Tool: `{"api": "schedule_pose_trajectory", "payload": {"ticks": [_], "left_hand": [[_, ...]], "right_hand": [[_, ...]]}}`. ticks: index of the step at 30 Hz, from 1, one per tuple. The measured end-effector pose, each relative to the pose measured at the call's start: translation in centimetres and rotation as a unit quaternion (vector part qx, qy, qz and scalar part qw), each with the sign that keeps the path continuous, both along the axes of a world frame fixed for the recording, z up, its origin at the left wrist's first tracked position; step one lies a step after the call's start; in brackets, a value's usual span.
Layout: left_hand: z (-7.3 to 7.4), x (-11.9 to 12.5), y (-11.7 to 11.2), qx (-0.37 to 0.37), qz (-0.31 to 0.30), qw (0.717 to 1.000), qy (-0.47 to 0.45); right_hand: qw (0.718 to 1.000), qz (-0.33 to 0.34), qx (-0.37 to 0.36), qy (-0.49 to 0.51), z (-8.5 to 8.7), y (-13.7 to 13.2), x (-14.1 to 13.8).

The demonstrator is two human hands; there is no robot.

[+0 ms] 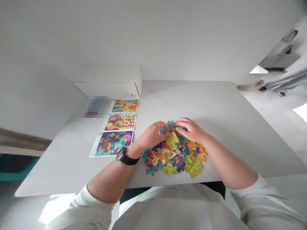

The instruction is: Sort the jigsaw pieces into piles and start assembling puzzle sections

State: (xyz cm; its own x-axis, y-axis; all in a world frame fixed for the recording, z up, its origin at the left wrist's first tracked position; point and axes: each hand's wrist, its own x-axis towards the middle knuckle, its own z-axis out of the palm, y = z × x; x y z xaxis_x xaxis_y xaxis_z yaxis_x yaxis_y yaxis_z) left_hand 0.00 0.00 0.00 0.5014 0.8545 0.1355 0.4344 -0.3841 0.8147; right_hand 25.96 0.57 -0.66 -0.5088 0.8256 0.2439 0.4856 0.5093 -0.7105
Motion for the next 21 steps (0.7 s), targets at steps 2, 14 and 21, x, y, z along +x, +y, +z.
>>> {"api": "schedule_pose_trajectory", "payload": {"ticks": [2,14,21], "left_hand": [[-0.3,0.0,0.0,-0.065,0.016,0.996,-0.051],[-1.2,0.3,-0.2,-0.131,0.038,0.962,-0.235],[-2.0,-0.2,0.1,-0.054,0.052,0.977,-0.197]], "right_hand": [[0.995,0.005,-0.095,0.025,0.4,-0.7,-0.1],[0.937,-0.015,-0.307,0.168,0.3,-0.7,-1.0],[0.863,-0.294,-0.281,0.299,-0.1,4.1,4.8]]}}
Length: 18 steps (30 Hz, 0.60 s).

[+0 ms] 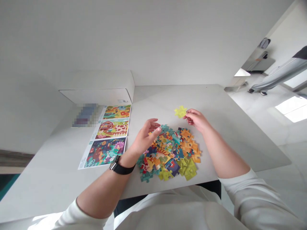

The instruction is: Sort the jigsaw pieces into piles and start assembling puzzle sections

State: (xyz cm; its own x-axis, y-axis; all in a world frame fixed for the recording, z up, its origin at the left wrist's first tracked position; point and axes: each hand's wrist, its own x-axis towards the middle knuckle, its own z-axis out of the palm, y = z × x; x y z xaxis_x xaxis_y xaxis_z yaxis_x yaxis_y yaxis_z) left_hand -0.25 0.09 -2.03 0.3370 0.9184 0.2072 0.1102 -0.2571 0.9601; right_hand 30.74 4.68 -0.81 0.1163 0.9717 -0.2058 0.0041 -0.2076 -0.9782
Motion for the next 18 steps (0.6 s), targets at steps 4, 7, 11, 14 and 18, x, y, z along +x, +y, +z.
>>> {"api": "schedule_pose_trajectory", "payload": {"ticks": [4,7,11,14,18], "left_hand": [[0.1,0.0,-0.1,0.018,0.013,0.998,0.052],[0.4,0.0,-0.3,0.027,0.027,0.997,0.072],[0.6,0.1,-0.3,0.027,0.030,0.996,0.078],[0.6,0.0,-0.3,0.035,0.031,0.996,0.079],[0.5,-0.1,-0.1,0.046,0.038,0.995,0.081]], "right_hand": [[0.996,-0.077,-0.040,0.009,-0.8,1.7,1.6],[0.993,-0.098,-0.059,-0.004,-1.4,2.5,1.6],[0.991,-0.107,-0.070,-0.035,-1.8,3.3,1.3],[0.987,-0.118,-0.068,-0.083,-2.0,3.4,1.7],[0.966,-0.127,-0.011,-0.225,-2.2,2.6,2.2]]}}
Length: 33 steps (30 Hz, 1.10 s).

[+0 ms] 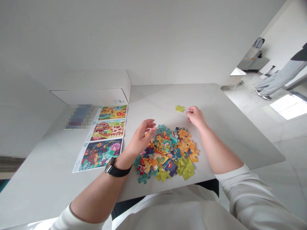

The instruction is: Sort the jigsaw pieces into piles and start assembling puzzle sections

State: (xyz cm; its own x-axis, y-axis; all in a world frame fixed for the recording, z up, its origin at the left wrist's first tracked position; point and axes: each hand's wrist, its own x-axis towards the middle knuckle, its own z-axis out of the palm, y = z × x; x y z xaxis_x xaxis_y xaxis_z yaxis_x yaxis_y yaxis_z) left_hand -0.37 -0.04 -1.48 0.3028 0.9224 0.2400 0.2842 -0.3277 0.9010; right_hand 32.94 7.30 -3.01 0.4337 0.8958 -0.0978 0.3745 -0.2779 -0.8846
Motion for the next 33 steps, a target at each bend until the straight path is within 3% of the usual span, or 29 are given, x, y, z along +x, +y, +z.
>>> {"api": "schedule_pose_trajectory", "payload": {"ticks": [2,5,9,16,22,33], "left_hand": [[0.0,-0.1,0.0,0.003,0.001,1.000,0.002],[-0.1,-0.1,0.1,0.008,0.001,1.000,0.008],[-0.2,-0.1,0.1,0.012,0.007,1.000,0.010],[-0.3,-0.1,0.1,0.010,0.001,1.000,0.009],[-0.5,-0.2,0.2,0.019,-0.002,1.000,0.015],[-0.8,-0.3,0.4,0.016,0.002,1.000,0.022]], "right_hand": [[0.985,0.074,0.039,-0.154,-0.2,-0.5,-0.1],[0.917,0.195,0.060,-0.342,-0.5,-1.1,-0.9],[0.872,0.213,0.005,-0.442,-0.6,-1.4,-1.9],[0.866,0.192,0.005,-0.463,-0.7,-1.0,-2.0],[0.882,0.109,-0.026,-0.457,-0.1,-1.2,-0.2],[0.878,0.146,-0.025,-0.454,0.5,-1.8,0.0]]}}
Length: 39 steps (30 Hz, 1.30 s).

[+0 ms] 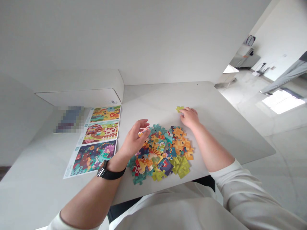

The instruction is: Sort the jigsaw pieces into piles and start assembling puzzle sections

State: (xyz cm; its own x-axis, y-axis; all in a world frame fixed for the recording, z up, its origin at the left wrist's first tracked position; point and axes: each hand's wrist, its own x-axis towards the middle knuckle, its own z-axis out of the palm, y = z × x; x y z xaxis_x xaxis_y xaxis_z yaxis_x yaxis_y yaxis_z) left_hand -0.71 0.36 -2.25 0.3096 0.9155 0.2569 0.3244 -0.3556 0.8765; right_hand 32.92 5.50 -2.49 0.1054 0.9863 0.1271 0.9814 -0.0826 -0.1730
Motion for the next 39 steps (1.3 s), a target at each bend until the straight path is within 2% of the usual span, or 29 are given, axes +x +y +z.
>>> {"api": "schedule_pose_trajectory", "payload": {"ticks": [3,7,10,12,15,18,20,23,26,30,33,36,39], "left_hand": [[0.3,0.0,-0.1,0.001,0.003,1.000,0.001],[0.6,-0.1,-0.1,0.007,0.009,1.000,-0.004],[0.7,0.0,-0.2,0.009,0.010,1.000,-0.005],[0.8,-0.1,-0.1,0.008,0.013,1.000,-0.004],[1.2,-0.5,0.0,0.010,0.023,1.000,-0.004],[1.8,-1.3,0.5,0.013,0.044,0.999,-0.010],[2.1,-1.8,0.8,0.013,0.065,0.998,-0.014],[2.1,-2.2,1.2,0.012,0.086,0.996,-0.012],[1.9,-2.1,1.2,0.008,0.086,0.996,0.003],[1.7,-2.0,1.2,0.011,0.090,0.996,0.019],[1.7,-2.2,1.3,0.009,0.097,0.995,0.025],[1.6,-2.4,1.6,0.004,0.105,0.994,0.032],[1.3,-2.5,1.9,-0.004,0.111,0.993,0.040]], "right_hand": [[0.998,0.049,0.001,0.045,0.9,-0.9,0.2],[0.969,0.191,-0.102,0.123,2.1,-2.4,0.2],[0.953,0.242,-0.149,0.105,2.3,-2.9,0.0],[0.954,0.237,-0.138,0.123,2.3,-2.8,0.2],[0.944,0.200,-0.131,0.228,2.5,-2.6,1.2],[0.899,0.152,-0.143,0.386,3.1,-2.1,2.1],[0.862,0.118,-0.124,0.476,3.6,-1.2,1.8],[0.829,0.062,-0.086,0.549,4.0,1.1,-0.7],[0.814,0.035,-0.102,0.571,3.7,4.1,-5.2],[0.806,0.033,-0.145,0.573,2.9,6.8,-11.7],[0.805,0.046,-0.156,0.571,2.3,7.9,-15.1],[0.818,0.055,-0.149,0.552,1.9,8.4,-16.0],[0.847,0.055,-0.112,0.517,2.2,8.0,-14.3]]}}
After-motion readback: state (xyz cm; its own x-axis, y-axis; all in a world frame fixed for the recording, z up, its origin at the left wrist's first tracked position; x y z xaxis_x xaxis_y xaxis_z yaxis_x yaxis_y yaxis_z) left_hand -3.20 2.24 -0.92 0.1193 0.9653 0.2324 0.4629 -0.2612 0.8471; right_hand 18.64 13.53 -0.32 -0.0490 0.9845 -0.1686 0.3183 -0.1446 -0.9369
